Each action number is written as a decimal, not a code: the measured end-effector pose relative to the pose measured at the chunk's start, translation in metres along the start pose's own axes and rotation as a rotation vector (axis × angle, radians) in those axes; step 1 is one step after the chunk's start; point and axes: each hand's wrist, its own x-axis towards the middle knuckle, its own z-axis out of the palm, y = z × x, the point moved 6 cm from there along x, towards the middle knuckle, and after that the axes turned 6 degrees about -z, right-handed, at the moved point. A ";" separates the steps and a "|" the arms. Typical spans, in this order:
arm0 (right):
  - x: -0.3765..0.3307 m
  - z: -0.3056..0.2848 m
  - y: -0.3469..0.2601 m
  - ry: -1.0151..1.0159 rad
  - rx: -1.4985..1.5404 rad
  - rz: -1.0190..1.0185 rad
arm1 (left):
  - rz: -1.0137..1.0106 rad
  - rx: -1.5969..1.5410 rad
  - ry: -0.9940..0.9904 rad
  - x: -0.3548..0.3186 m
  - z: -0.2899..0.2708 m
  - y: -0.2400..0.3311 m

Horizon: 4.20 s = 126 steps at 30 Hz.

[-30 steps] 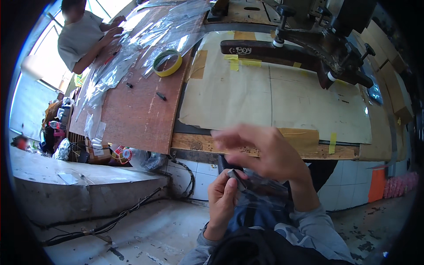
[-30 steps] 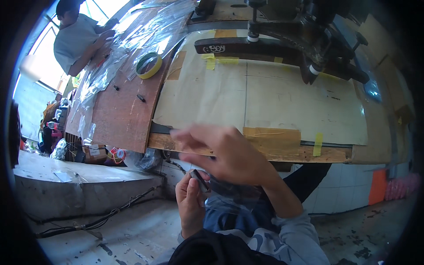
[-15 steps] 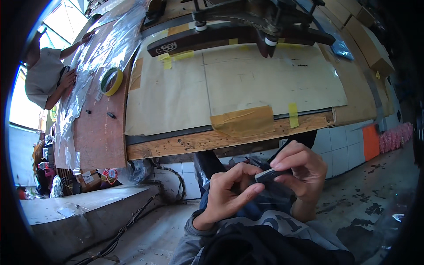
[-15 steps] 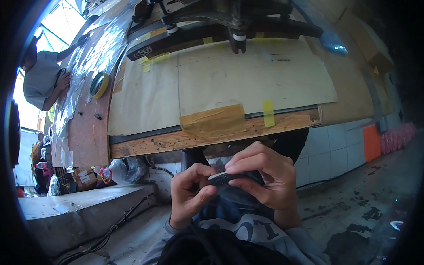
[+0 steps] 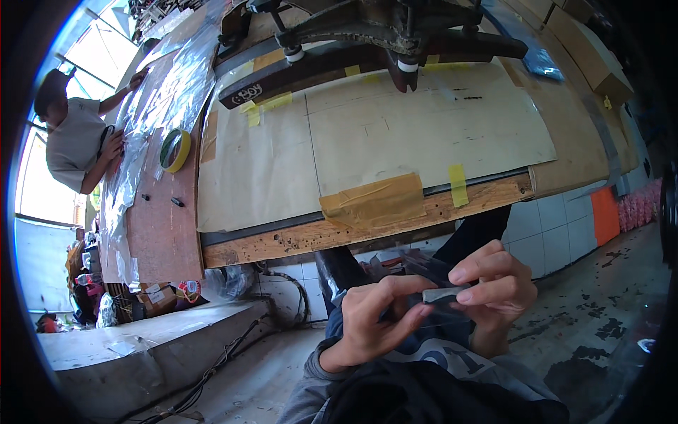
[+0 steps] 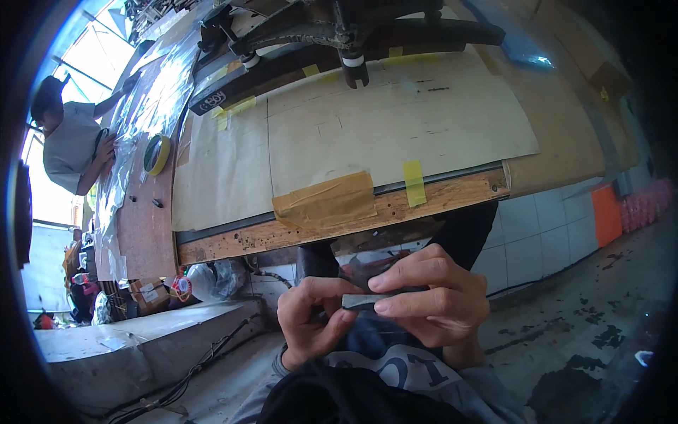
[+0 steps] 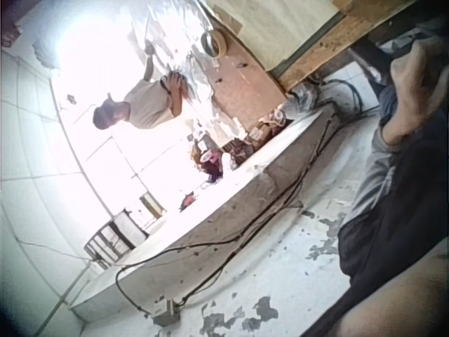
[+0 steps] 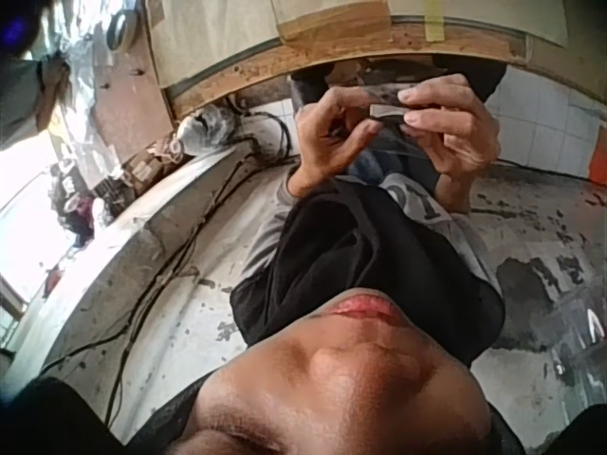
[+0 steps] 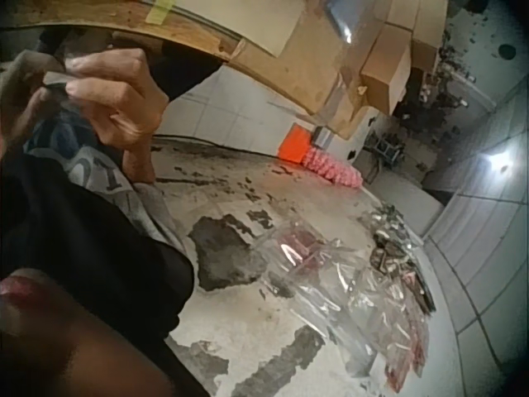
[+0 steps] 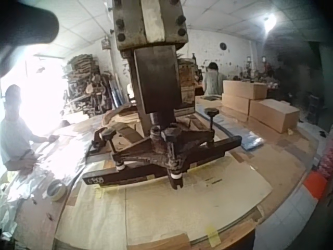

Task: The person cleans small grey components using a transparent sheet, then applies tape to a larger workpiece on a production machine.

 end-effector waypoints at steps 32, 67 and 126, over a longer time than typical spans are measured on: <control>0.023 0.018 -0.012 -0.221 -0.245 -0.027 | 0.170 0.150 0.055 0.000 -0.009 0.004; 0.018 0.018 -0.022 -0.331 -0.665 -0.029 | 0.138 0.126 0.111 0.001 0.009 0.002; 0.007 0.017 0.007 -0.243 -0.391 0.173 | -0.045 -0.139 0.153 0.000 0.005 -0.047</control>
